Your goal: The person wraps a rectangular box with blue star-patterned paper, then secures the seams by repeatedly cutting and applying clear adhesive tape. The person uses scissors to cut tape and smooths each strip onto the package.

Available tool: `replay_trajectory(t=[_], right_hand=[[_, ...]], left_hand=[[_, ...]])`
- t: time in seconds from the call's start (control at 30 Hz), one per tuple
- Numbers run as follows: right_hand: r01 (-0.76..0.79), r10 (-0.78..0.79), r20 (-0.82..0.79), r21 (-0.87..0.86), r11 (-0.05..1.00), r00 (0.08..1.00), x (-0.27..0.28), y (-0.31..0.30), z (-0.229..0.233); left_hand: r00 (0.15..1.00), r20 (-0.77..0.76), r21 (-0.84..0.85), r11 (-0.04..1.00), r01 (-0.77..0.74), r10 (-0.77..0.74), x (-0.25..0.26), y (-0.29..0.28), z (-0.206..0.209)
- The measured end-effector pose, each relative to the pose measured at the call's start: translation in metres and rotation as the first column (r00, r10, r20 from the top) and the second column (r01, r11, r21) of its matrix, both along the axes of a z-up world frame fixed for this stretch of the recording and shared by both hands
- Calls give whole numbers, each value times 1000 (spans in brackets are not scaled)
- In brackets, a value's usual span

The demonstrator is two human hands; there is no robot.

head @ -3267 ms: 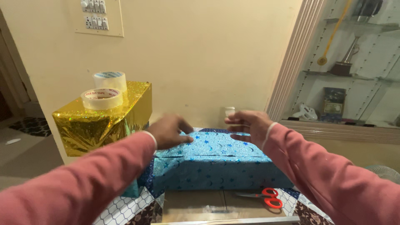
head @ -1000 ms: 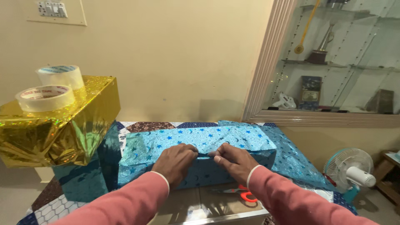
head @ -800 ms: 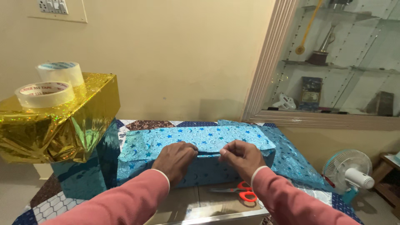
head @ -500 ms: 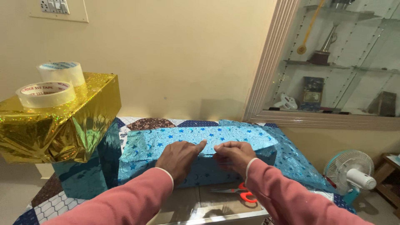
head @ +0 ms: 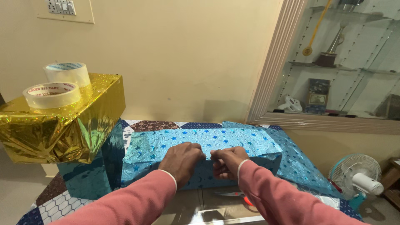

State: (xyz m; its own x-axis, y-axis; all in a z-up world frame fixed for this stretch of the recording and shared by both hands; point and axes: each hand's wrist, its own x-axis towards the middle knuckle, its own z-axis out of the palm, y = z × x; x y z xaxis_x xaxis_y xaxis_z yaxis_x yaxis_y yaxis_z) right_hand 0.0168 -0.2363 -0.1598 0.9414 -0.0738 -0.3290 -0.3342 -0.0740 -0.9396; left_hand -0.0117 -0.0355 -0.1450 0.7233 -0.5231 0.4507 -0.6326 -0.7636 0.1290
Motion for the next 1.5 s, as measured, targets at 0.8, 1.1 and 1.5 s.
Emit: replay_trajectory(t=[0.8, 1.1, 1.5], right_hand=[[112, -152, -133, -270, 956, 979, 3, 22, 18], [118, -144, -202, -139, 983, 969, 12, 3, -10], [-66, 28, 195, 192, 979, 980, 4, -16, -57]], left_hand=[[1000, -2, 26, 999, 26, -26, 0, 4, 0], [999, 36, 65, 998, 25, -27, 1, -4, 8], [996, -85, 169, 985, 38, -23, 18, -8, 12]])
